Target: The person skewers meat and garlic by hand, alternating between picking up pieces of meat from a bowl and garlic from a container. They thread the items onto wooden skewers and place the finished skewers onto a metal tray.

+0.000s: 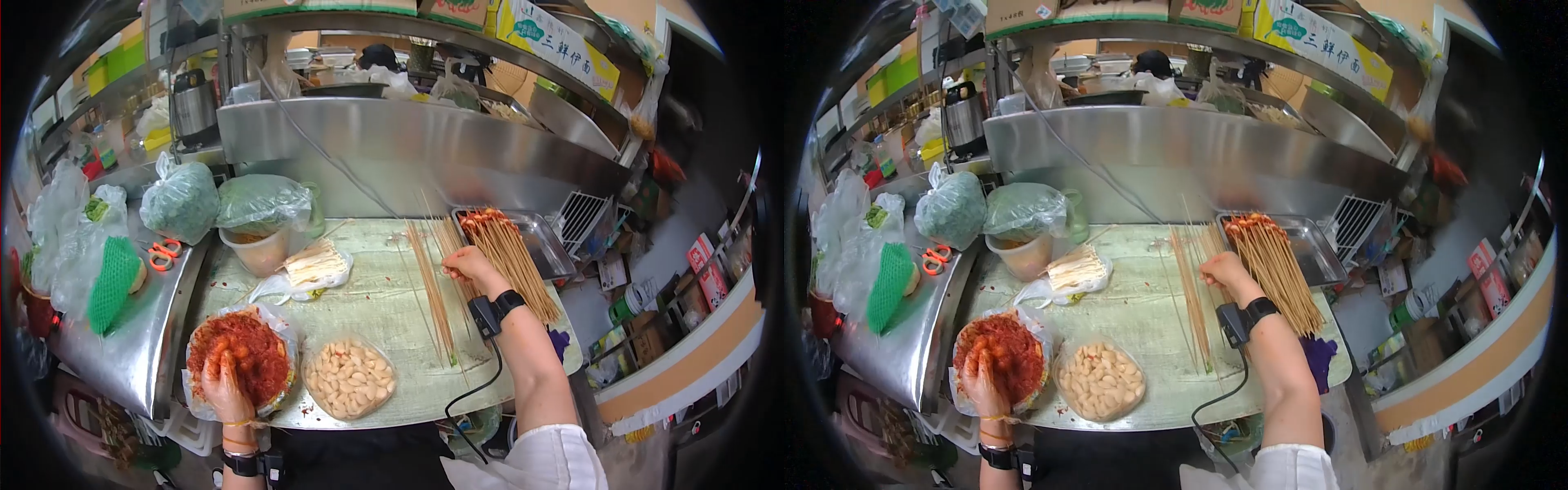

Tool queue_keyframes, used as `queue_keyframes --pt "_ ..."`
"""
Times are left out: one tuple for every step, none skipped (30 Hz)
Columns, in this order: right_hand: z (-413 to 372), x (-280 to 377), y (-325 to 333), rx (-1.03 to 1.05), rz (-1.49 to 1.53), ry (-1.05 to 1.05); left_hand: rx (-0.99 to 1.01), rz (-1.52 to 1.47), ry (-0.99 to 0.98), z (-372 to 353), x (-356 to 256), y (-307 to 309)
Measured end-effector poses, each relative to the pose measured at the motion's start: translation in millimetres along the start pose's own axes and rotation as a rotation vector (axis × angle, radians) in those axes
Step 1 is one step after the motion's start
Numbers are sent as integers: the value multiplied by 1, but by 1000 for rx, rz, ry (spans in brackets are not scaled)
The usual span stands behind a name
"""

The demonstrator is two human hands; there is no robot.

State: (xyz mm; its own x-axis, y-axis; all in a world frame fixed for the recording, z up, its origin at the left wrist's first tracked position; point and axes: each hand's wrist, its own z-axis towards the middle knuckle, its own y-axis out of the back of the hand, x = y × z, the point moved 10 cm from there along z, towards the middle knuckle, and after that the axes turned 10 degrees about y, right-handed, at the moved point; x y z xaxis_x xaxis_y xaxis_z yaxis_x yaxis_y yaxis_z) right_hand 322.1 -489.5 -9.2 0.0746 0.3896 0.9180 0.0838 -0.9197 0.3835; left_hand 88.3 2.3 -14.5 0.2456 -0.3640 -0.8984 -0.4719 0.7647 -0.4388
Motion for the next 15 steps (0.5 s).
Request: queue_keyframes --pt "10 4 0 -17 -21 -2 -6 6 -2 1 0 1" --pt "19 9 -3 -11 -19 12 -11 5 -16 0 -3 0" --pt "26 10 -5 -14 -24 -13 -23 30 -35 -2 -6 -2" --pt "32 10 -7 -19 -29 -39 -34 55 -52 -4 -9 -3" --pt "38 8 -9 -16 -25 -31 -35 51 -53 -4 -10 -3" --pt "41 8 -13 5 -4 -19 -38 50 -62 -3 -10 -3" --pt "45 7 -18 30 17 -11 -34 45 -60 -1 -8 -2" --pt "47 3 -19 42 19 -13 -33 45 -50 0 -4 2" --pt "37 10 -21 44 73 11 -38 63 -26 2 0 6" --pt "25 18 -26 52 127 27 -64 100 -54 1 -4 4" --pt "13 39 -26 30 206 170 -78 237 -111 -1 -14 -1" --pt "-5 60 -29 9 290 297 -92 386 -154 -5 -22 -3" --pt "-25 77 -33 -25 374 333 -93 365 -133 -4 -18 1" --pt "-45 91 -34 -68 457 371 -91 341 -116 -2 -13 5" --pt "-63 96 -44 -46 463 336 -80 255 -79 0 -8 6"
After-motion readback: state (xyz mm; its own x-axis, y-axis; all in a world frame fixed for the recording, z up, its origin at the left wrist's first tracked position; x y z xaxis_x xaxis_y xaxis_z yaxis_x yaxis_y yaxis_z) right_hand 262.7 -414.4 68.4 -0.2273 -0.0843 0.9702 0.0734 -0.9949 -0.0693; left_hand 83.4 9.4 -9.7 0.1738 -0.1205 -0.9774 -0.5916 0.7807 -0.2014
